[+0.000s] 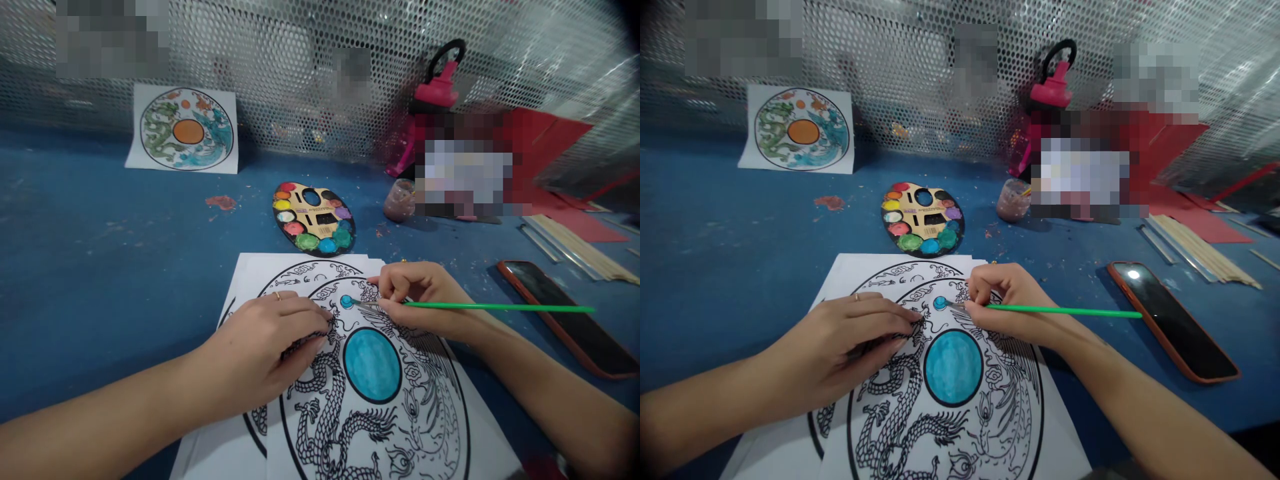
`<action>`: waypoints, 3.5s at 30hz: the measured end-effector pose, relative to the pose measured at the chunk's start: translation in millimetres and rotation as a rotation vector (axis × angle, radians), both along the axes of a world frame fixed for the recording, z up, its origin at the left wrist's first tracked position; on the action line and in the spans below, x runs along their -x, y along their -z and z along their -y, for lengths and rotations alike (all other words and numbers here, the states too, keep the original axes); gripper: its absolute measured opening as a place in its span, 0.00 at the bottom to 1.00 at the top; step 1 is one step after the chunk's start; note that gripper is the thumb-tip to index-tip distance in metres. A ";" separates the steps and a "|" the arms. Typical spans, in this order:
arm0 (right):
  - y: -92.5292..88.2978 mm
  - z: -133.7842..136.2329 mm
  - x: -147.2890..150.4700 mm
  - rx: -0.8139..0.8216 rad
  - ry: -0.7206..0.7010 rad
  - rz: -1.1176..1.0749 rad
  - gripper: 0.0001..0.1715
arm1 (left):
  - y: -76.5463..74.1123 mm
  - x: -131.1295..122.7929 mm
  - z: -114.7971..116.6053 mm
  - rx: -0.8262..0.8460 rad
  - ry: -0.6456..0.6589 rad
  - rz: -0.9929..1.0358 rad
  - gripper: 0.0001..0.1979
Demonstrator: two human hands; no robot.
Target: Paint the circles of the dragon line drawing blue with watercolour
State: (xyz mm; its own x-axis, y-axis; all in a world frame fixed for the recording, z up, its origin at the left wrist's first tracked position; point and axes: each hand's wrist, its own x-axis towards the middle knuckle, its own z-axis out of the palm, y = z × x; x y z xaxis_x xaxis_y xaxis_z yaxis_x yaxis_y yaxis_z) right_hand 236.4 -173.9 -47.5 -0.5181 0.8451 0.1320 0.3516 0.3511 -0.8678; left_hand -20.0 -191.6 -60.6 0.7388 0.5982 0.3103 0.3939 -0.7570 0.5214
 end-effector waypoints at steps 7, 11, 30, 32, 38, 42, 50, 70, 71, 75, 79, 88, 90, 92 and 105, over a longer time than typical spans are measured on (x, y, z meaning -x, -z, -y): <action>-0.2 0.0 0.2 0.010 -0.008 0.003 0.19 | -0.9 1.5 2.1 -0.003 -0.001 0.003 0.10; -0.1 -0.1 0.2 0.004 -0.001 0.003 0.19 | -0.1 1.7 2.6 -0.008 0.001 0.013 0.10; 0.8 -0.7 0.5 0.047 0.024 -0.019 0.18 | -1.6 2.1 2.7 0.002 0.004 0.003 0.10; -0.3 -0.2 0.6 0.043 0.015 -0.001 0.18 | -1.5 1.9 2.5 0.001 0.007 0.005 0.10; 0.2 0.1 -0.1 0.051 0.009 -0.042 0.18 | -1.5 2.1 2.2 0.002 0.003 0.000 0.10; 0.6 0.0 0.3 0.043 0.026 -0.029 0.18 | -2.7 2.1 2.4 0.002 0.004 0.003 0.11; 0.7 -0.8 1.9 0.067 0.055 -0.082 0.17 | -1.0 1.0 1.5 -0.002 0.001 0.005 0.11; -4.3 0.5 2.1 0.076 -0.014 0.049 0.16 | -2.6 1.7 2.3 -0.001 0.006 0.008 0.11; -4.7 0.6 2.0 0.075 -0.017 0.056 0.17 | -2.7 1.5 2.3 -0.002 0.005 0.007 0.11; -5.4 -0.2 1.3 0.059 -0.039 0.080 0.17 | -2.8 1.4 2.2 -0.003 -0.002 0.008 0.10; -4.8 -1.1 0.3 0.028 -0.050 0.095 0.18 | -2.7 2.2 1.8 -0.002 0.000 0.009 0.10; -5.3 -1.0 0.5 0.061 -0.029 0.051 0.18 | 0.7 2.2 1.7 -0.010 0.006 0.002 0.10; -4.5 -1.4 -0.2 0.077 -0.027 0.027 0.18 | 0.2 2.0 2.0 -0.001 0.005 -0.005 0.10; -3.4 -2.4 -1.0 0.098 -0.022 -0.013 0.18 | -0.7 1.9 2.2 0.004 -0.001 -0.008 0.10; -0.3 -7.4 -2.3 0.250 0.099 -0.193 0.16 | -1.2 2.0 2.0 0.000 0.005 0.012 0.10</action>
State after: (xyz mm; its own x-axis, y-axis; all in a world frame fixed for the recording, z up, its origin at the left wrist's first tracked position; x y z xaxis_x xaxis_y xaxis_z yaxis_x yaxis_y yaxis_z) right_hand 238.7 -166.5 -47.2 -0.4179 0.9085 0.0019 0.1941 0.0913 -0.9767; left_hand -22.0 -193.6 -59.4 0.7376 0.5948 0.3196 0.3840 -0.7589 0.5260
